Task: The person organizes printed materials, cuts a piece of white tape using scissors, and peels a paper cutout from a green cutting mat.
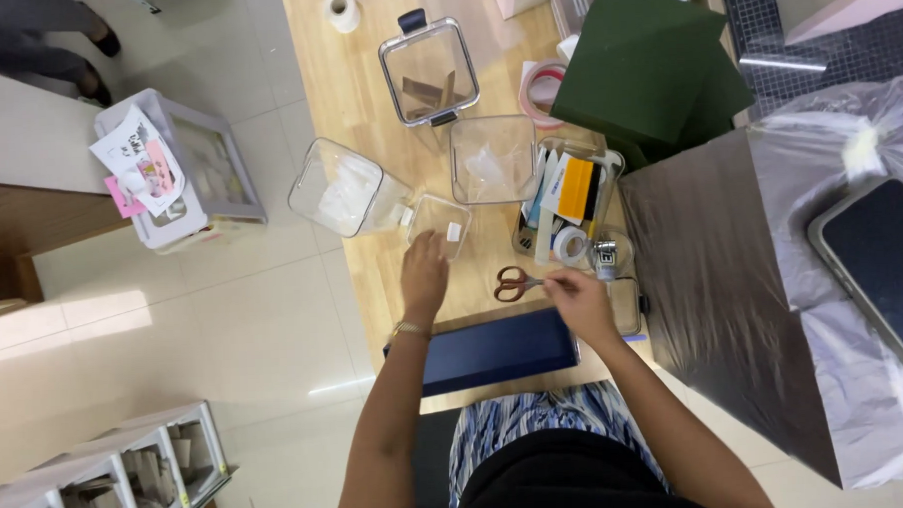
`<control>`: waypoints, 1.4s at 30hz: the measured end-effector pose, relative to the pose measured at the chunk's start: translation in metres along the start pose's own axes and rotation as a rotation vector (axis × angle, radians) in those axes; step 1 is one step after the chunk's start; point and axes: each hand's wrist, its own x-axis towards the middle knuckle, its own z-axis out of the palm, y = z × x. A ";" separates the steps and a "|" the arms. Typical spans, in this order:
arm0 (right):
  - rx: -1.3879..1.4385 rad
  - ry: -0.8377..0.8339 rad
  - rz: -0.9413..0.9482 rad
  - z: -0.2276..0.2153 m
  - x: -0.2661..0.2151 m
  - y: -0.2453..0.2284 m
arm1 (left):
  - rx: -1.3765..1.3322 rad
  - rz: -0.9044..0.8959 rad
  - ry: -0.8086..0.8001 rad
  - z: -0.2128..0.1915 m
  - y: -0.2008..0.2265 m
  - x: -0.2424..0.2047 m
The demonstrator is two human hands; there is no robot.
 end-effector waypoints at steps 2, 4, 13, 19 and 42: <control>0.246 0.231 0.058 -0.011 0.001 0.018 | 0.052 0.140 0.084 0.013 0.020 0.025; 0.314 0.273 0.084 -0.026 0.019 0.016 | 0.010 0.099 0.100 0.030 0.025 0.032; -0.043 0.461 0.069 -0.023 0.048 0.050 | -0.121 -0.054 0.183 0.080 0.030 -0.031; -0.296 0.581 -0.196 -0.022 0.048 0.006 | -0.336 -0.216 0.044 0.064 0.033 -0.048; -0.214 -0.581 -0.297 0.151 0.020 0.032 | 0.580 0.214 0.031 0.015 0.014 0.015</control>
